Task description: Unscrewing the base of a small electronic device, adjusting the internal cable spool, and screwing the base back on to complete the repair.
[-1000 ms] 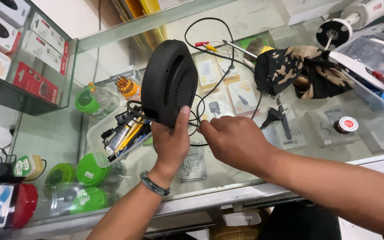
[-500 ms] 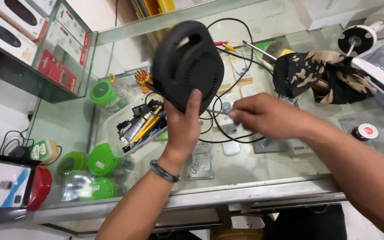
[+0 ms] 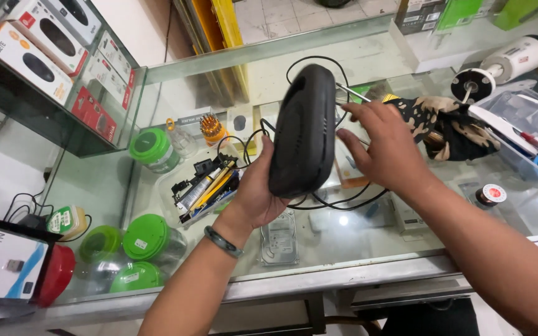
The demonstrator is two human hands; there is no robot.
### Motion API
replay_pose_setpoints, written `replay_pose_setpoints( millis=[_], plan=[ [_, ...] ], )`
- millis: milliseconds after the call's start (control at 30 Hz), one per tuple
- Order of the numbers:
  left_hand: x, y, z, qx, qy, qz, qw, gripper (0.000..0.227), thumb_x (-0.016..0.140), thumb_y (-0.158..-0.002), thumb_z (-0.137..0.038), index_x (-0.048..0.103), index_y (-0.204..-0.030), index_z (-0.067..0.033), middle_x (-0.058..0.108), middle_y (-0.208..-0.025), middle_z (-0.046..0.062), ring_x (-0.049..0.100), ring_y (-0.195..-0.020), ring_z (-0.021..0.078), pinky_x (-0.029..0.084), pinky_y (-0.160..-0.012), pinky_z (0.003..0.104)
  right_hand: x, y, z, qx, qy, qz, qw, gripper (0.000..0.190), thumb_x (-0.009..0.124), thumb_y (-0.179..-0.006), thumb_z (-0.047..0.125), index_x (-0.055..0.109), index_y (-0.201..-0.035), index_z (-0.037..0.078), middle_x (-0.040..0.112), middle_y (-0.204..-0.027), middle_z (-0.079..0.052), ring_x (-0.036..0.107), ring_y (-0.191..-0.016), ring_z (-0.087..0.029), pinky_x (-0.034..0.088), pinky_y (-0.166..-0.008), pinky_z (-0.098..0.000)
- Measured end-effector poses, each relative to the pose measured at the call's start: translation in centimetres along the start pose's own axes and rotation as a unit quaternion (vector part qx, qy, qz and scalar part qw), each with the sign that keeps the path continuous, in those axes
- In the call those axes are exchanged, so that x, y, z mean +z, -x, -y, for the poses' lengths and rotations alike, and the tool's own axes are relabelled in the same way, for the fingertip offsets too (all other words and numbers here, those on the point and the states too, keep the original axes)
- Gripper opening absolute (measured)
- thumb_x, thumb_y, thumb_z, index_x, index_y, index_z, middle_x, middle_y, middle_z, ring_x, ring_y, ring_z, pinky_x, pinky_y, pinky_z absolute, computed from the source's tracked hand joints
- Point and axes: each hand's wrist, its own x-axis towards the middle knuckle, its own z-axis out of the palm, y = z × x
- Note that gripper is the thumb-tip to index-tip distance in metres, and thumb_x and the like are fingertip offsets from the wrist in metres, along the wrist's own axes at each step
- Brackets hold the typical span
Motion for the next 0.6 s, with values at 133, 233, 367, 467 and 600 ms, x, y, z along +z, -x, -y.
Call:
replay_pose_setpoints(
  millis=[133, 233, 367, 467, 600],
  plan=[
    [-1.2, 0.1, 1.3, -0.083, -0.054, 0.039, 0.994, 0.060, 0.051, -0.104, -0.057, 0.072, -0.104, -0.0010, 0.074, -0.090, 0.021, 0.076, -0.078, 0.0315, 0.065, -0.066, 0.039, 0.7, 0.5, 1.8, 0.002, -0.557, -0.019, 0.831, 0.076, 0.064, -0.097, 0.018, 0.022, -0.159, 0.003, 0.037, -0.155, -0.026, 0.050, -0.131, -0.046, 0.049, -0.103, -0.0591],
    [-0.5, 0.6, 1.5, -0.103, -0.099, 0.035, 0.989, 0.057, 0.058, -0.104, -0.052, 0.073, -0.097, 0.0024, 0.073, -0.076, 0.022, 0.076, -0.064, 0.0315, 0.065, -0.052, 0.035, -0.2, 0.6, 1.9, 0.012, -0.651, 0.034, 0.759, 0.090, 0.074, -0.090, 0.025, 0.019, -0.159, 0.009, 0.041, -0.155, -0.023, 0.050, -0.137, -0.040, 0.047, -0.110, -0.0565],
    [-0.3, 0.7, 1.0, -0.093, -0.111, 0.031, 0.989, 0.057, 0.055, -0.104, -0.052, 0.073, -0.113, 0.0017, 0.072, -0.086, 0.020, 0.076, -0.075, 0.0310, 0.066, -0.064, 0.038, 0.7, 0.4, 0.4, 0.047, -0.658, 0.070, 0.748, 0.078, 0.076, -0.085, 0.010, 0.032, -0.150, 0.006, 0.057, -0.144, -0.024, 0.059, -0.132, -0.036, 0.049, -0.109, -0.0526],
    [-1.3, 0.0, 0.4, -0.089, -0.123, 0.053, 0.987, 0.056, 0.051, -0.106, -0.050, 0.072, -0.118, 0.0003, 0.072, -0.086, 0.021, 0.076, -0.076, 0.0297, 0.066, -0.068, 0.036, 0.6, 0.3, 0.6, 0.028, -0.649, 0.071, 0.756, 0.076, 0.074, -0.087, 0.008, 0.030, -0.150, 0.005, 0.054, -0.146, -0.025, 0.056, -0.135, -0.037, 0.047, -0.111, -0.0551],
    [0.1, 1.0, -0.9, -0.052, -0.184, 0.068, 0.979, 0.070, 0.038, -0.107, -0.057, 0.058, -0.144, -0.0015, 0.071, -0.117, 0.025, 0.073, -0.102, 0.0322, 0.062, -0.088, 0.043, 0.9, 0.4, 0.0, 0.025, -0.637, 0.052, 0.769, 0.077, 0.076, -0.086, 0.008, 0.030, -0.147, 0.003, 0.054, -0.145, -0.027, 0.056, -0.134, -0.039, 0.048, -0.110, -0.0548]
  ],
)
